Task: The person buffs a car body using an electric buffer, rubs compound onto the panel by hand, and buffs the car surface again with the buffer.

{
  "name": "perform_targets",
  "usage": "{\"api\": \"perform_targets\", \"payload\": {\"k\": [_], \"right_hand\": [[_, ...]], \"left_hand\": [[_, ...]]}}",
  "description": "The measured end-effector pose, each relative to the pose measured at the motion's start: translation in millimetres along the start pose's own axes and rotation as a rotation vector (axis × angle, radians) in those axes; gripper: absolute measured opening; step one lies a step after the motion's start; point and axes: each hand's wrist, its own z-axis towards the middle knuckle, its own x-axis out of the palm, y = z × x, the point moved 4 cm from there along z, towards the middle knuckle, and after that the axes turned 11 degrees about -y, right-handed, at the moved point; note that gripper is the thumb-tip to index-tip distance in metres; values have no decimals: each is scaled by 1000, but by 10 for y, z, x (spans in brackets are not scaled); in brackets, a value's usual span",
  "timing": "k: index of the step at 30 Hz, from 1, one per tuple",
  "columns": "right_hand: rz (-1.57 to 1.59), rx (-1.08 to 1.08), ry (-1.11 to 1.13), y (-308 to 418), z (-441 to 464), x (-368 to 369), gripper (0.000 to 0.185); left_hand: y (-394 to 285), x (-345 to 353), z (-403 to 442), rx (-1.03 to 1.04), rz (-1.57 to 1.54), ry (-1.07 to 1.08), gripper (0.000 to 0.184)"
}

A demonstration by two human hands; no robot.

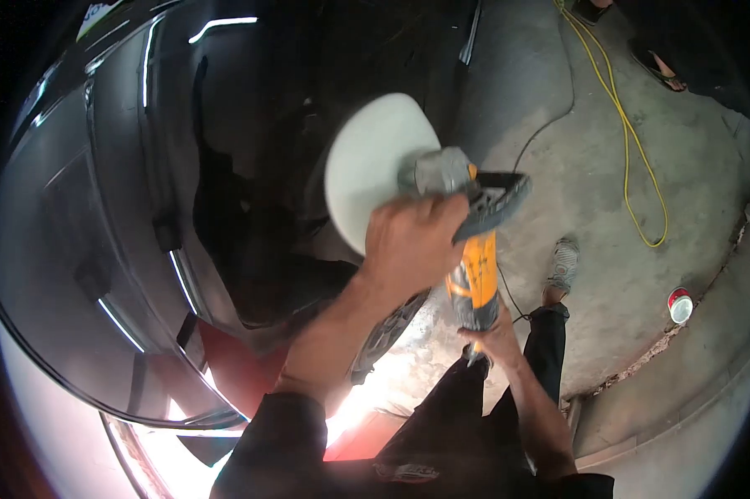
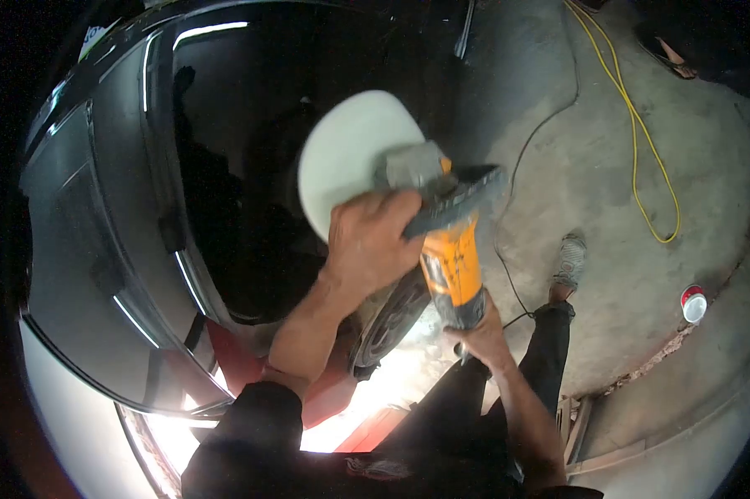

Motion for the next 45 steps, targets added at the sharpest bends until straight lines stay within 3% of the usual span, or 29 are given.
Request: {"api": "perform_targets", "payload": {"k": [3,5,7,11,15,17,19,26,31,34,39,41,45], "right_hand": [[54,15,11,253,461,-61,80],[-102,-72,-21,433,475,-160,81],[-147,-191,-3,705,377,-144,81],[-233,-135,-43,1252,41,59,91],[-95,-169,56,1599,-106,312,83],[451,71,107,1676,-105,446,82],[-76,-269,61,1902,-68,450,81],[-59,-238,-26,1552,120,241,81],[-22,-149,-88,1421,111,92,79],[-158,-233,-92,1611,-33,121,80],[-263,-296,-55,2074,-343,256,82],[-399,-341,-18,2183,-516,323,83],[-544,-306,89,2155,-736,412,81]], "left_hand": [[92,89,381,-6,-23,-17,23],[26,-27,439,51,-5,-110,18],[-74,-316,372,94,-3,-181,20],[-242,-1009,348,185,15,-329,18],[-444,-1643,312,173,71,-407,20],[-487,-1795,284,99,101,-536,24],[-478,-1855,290,76,122,-597,26],[-307,-1406,603,228,25,-404,25],[-151,-991,652,171,-101,-369,17],[-180,-1295,589,201,-94,-396,26],[-272,-1992,88,154,98,-562,22],[-286,-2168,-215,161,26,-761,27],[-365,-2401,-673,51,32,-746,27]]}}
